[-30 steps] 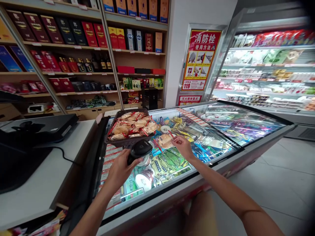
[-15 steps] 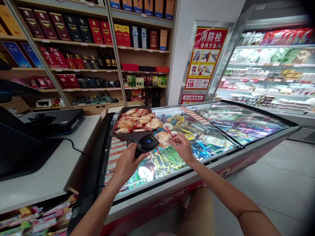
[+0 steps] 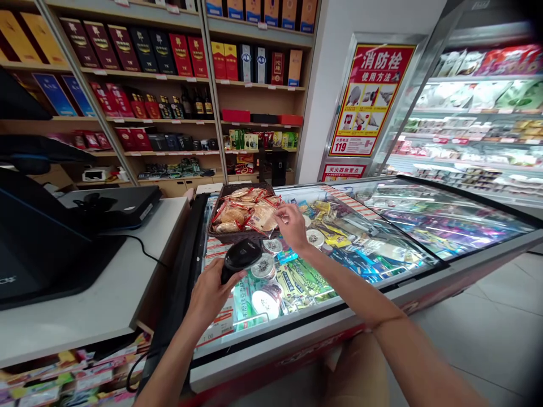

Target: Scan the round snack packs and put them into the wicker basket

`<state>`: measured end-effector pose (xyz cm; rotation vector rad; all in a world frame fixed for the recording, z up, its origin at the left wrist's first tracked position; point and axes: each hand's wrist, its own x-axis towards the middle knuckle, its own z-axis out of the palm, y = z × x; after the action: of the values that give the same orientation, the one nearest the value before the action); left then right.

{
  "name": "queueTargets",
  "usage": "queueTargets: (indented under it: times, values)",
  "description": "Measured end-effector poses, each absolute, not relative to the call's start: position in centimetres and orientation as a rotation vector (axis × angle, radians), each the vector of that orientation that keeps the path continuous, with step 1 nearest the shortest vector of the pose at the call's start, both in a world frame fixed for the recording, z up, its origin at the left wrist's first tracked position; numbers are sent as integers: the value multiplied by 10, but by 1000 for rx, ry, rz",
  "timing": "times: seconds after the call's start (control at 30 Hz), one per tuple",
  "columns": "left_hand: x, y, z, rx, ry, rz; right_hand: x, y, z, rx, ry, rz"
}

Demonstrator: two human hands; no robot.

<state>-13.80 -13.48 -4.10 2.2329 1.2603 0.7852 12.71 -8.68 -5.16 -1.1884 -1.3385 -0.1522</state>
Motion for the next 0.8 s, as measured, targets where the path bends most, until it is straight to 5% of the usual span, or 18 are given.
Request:
queueTargets:
  times: [0.3, 0.8]
  values:
    - [-169, -124, -45, 2193, 1346, 797, 99, -9, -17, -1039, -1184, -153]
    - [-157, -119, -50, 2183, 1349, 730, 73, 15, -54, -1309, -1424, 6]
